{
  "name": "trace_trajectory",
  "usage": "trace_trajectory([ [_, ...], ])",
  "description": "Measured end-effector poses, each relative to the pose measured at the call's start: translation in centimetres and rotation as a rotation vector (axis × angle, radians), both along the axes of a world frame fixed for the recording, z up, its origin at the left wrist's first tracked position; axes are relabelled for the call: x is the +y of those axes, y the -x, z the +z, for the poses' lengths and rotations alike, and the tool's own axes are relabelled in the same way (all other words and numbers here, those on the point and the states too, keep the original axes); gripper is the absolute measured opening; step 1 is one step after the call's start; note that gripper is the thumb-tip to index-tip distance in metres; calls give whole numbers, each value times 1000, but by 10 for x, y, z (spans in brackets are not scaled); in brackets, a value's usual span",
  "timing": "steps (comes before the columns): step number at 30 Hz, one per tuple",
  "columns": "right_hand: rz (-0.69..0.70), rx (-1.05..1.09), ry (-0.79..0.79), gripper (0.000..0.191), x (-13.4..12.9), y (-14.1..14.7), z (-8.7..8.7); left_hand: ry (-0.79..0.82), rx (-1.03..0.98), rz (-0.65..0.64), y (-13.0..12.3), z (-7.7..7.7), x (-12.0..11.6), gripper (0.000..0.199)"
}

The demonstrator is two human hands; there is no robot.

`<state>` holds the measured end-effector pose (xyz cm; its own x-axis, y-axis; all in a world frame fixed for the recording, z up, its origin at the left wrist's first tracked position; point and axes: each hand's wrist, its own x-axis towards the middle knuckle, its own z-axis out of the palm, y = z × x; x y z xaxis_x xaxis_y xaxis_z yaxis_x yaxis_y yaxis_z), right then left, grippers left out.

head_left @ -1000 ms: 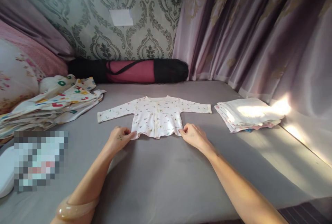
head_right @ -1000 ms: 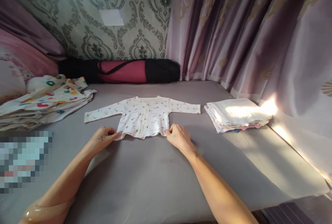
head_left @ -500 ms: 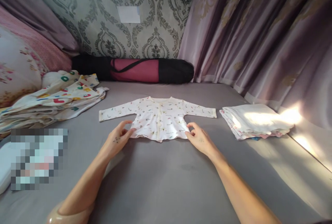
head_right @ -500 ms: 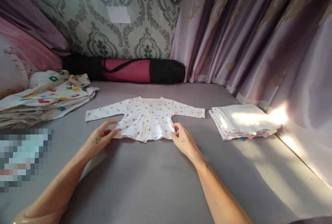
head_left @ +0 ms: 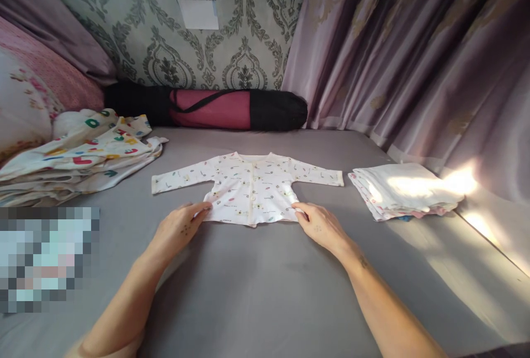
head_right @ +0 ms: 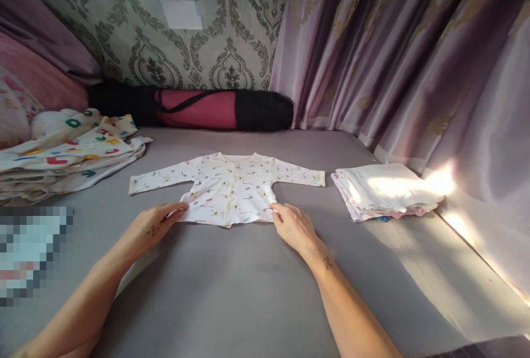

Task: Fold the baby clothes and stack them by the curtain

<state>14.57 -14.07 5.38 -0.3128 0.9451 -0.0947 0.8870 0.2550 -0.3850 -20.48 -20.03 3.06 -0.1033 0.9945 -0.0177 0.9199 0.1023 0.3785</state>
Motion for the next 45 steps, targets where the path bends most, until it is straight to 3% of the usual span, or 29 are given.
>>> trace_trajectory([
  [9, 19, -40, -9, 36, 0, -5, 2, -78, 101, -55, 1, -2, -5, 42],
  [15, -6, -141, -80, 28, -4, -8, 7, -346, 192, -93, -5, -3, -1, 32],
  [18, -8, -141, -193, 24, -4, 0, 7, -432, 148, -204, -21, -1, 3, 31],
  [20, 84, -64, -290, 23, -4, 10, 6, -414, 79, -355, -38, 1, 5, 30],
  [23, 350, 116, -350, 21, -7, 30, 1, -349, -3, -510, -61, 2, 6, 27],
  [25, 476, 201, -340, 21, -10, 43, -3, -306, -9, -524, -71, 1, 6, 24],
  [28, 527, 225, -324, 20, -14, 56, -10, -269, 28, -494, -77, 0, 7, 20],
  [34, 447, 202, -331, 19, -12, 67, -21, -348, 126, -511, -78, -4, 8, 26],
  [41, 200, 591, -152, 19, -1, 67, -27, -472, 133, -513, -81, -3, 6, 31],
  [45, 200, 680, -170, 19, 0, 69, -26, -529, 101, -519, -84, -3, 7, 30],
])
